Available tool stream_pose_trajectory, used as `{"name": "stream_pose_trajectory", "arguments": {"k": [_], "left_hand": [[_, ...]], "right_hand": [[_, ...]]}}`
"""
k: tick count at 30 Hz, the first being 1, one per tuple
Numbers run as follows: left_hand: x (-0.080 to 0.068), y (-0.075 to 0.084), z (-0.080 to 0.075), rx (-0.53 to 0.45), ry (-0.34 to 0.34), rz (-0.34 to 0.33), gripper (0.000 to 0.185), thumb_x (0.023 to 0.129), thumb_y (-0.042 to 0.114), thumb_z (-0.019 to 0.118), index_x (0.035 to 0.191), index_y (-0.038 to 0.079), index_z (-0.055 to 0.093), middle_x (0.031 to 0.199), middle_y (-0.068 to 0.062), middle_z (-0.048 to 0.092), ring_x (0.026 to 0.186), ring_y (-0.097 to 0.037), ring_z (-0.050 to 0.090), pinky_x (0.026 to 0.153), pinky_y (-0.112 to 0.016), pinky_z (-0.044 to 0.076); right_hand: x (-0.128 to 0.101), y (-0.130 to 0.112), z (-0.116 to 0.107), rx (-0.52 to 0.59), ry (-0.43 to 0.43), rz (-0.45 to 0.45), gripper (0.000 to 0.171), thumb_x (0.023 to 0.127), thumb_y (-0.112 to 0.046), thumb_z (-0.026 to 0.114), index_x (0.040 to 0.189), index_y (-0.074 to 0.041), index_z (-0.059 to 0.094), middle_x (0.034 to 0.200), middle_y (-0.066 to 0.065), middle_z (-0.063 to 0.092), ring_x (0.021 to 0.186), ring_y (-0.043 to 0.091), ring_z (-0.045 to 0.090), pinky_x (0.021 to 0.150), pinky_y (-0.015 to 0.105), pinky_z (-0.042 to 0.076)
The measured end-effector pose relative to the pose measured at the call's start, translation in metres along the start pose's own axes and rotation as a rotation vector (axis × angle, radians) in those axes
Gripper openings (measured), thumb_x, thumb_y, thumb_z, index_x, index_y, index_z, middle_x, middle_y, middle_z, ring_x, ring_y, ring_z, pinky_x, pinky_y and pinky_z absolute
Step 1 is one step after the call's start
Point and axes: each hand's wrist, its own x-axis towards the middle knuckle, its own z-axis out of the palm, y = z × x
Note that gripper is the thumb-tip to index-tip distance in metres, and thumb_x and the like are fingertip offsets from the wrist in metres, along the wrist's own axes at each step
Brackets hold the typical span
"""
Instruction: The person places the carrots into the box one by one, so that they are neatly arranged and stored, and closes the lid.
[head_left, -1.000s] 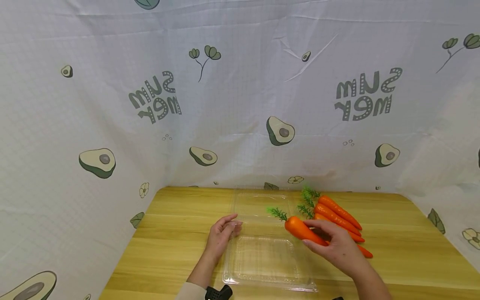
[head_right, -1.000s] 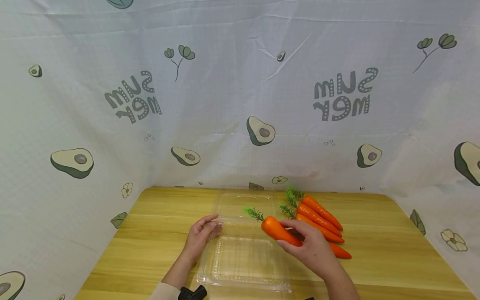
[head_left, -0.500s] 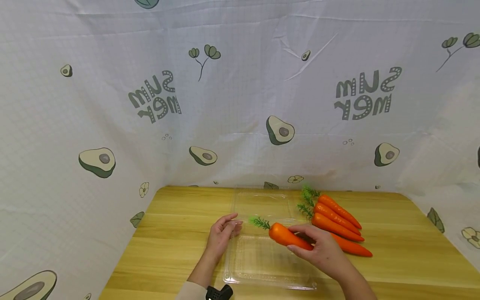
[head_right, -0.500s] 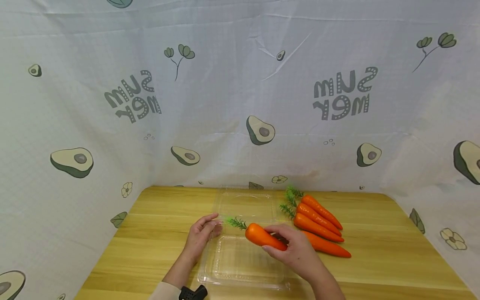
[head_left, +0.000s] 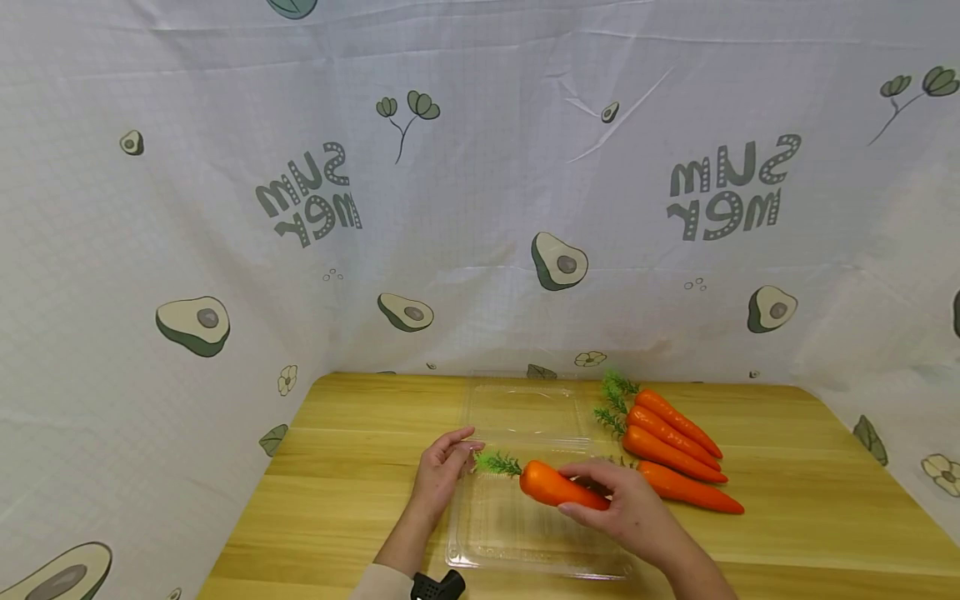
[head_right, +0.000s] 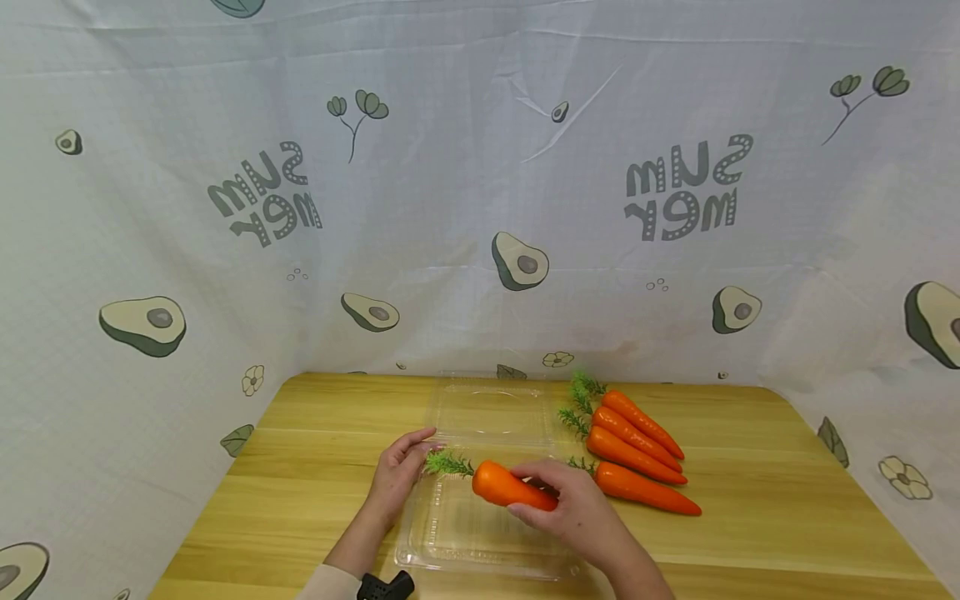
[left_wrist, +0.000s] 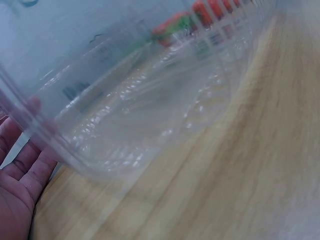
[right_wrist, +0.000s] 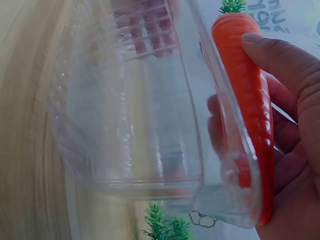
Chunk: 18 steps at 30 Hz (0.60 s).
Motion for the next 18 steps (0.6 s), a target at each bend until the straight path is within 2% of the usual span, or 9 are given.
{"name": "stream_pose_trajectory", "arguments": {"k": [4,8,12,18], "left_hand": [[0.0,0.0,0.0,0.028,0.005,-0.008,0.039,0.104,0.015,0.056,0.138,-0.003,0.058,0.121,-0.023,0.072,0.095,-0.006,0.07,0.078,-0.02,0.052],[-0.001,0.001,0.0,0.019,0.004,-0.007,0.04,0.104,0.016,0.056,0.139,-0.004,0.057,0.121,-0.023,0.072,0.105,-0.022,0.073,0.082,-0.025,0.057],[-0.002,0.001,0.001,-0.014,-0.005,0.006,0.041,0.104,0.014,0.056,0.139,-0.006,0.055,0.122,-0.028,0.07,0.109,-0.036,0.072,0.09,-0.031,0.06],[-0.002,0.001,0.0,0.008,-0.003,-0.003,0.04,0.105,0.015,0.055,0.14,-0.005,0.056,0.121,-0.025,0.071,0.109,-0.033,0.073,0.09,-0.028,0.06]], "right_hand": [[0.001,0.0,0.003,0.022,-0.05,-0.011,0.04,0.086,-0.042,0.081,0.118,-0.02,0.074,0.115,0.001,0.073,0.093,0.002,0.064,0.078,0.022,0.058],[0.001,0.002,0.008,0.031,-0.101,-0.055,0.038,0.087,-0.041,0.08,0.119,-0.02,0.074,0.119,0.004,0.073,0.098,0.001,0.065,0.08,0.022,0.059],[0.001,0.003,0.012,0.003,-0.151,-0.088,0.035,0.087,-0.042,0.08,0.117,-0.024,0.075,0.117,0.001,0.074,0.098,-0.001,0.064,0.081,0.022,0.058],[0.001,0.003,0.019,-0.048,-0.192,-0.121,0.033,0.087,-0.047,0.079,0.115,-0.029,0.075,0.112,-0.007,0.075,0.096,-0.002,0.062,0.083,0.024,0.057]]}}
